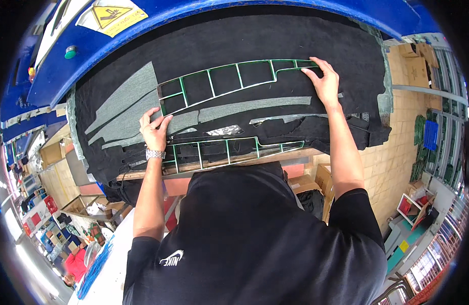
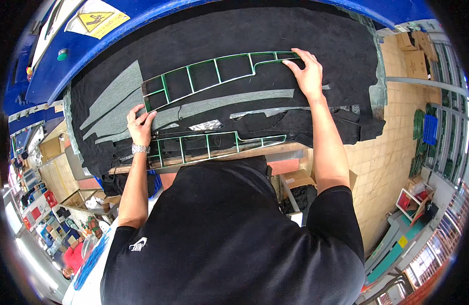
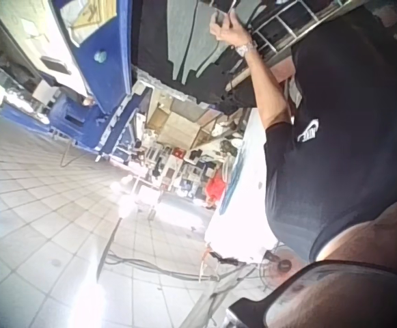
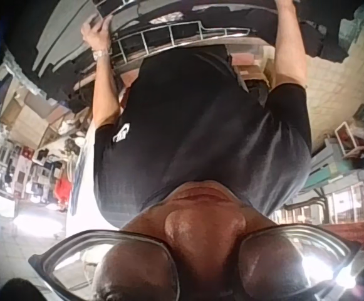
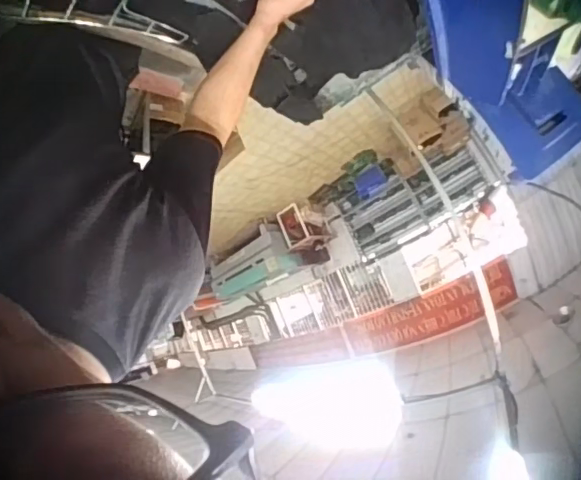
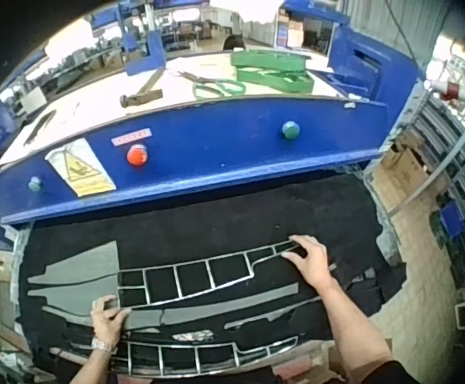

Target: The person places a green plastic template onto a large sheet of black fabric on a cutting machine. They adjust the template and fabric, then use the machine to cut the fabric. The person removes the cut fabric pieces and the template, then repeats the process with a new template and fabric sheet.

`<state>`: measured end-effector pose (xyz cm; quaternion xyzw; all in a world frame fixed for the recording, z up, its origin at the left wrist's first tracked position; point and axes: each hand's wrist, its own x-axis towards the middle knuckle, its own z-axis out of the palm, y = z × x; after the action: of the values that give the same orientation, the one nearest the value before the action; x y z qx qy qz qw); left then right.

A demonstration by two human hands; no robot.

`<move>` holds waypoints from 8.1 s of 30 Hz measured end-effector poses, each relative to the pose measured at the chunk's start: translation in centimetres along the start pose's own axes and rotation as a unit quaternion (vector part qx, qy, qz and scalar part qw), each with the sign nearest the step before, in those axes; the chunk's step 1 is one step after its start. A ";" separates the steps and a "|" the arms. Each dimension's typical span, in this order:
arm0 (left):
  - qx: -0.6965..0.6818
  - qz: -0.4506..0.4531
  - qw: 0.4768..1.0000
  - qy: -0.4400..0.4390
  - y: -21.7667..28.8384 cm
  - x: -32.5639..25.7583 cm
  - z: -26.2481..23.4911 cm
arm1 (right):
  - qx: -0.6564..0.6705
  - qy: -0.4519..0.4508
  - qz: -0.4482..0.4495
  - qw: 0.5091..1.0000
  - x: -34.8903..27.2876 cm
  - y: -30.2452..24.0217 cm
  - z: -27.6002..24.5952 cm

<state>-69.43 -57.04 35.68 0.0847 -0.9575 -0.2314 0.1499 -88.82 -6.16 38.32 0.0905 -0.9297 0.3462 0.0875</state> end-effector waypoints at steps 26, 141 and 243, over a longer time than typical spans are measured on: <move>0.152 0.139 0.923 -0.324 12.6 12.4 0.3 | 0.243 -0.098 0.213 0.941 -9.7 -11.9 1.1; -0.017 -0.097 0.995 0.010 2.8 0.0 0.0 | -0.055 -0.005 -0.035 0.998 -1.9 1.3 -1.7; -0.139 -0.127 0.973 -0.134 -1.0 9.4 -0.5 | 0.061 -0.044 -0.009 0.997 4.8 4.5 -0.8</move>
<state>-78.01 -60.34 37.94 0.1516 -0.9088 -0.3887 -0.0003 -94.38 -2.77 37.17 0.1191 -0.9088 0.3974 0.0441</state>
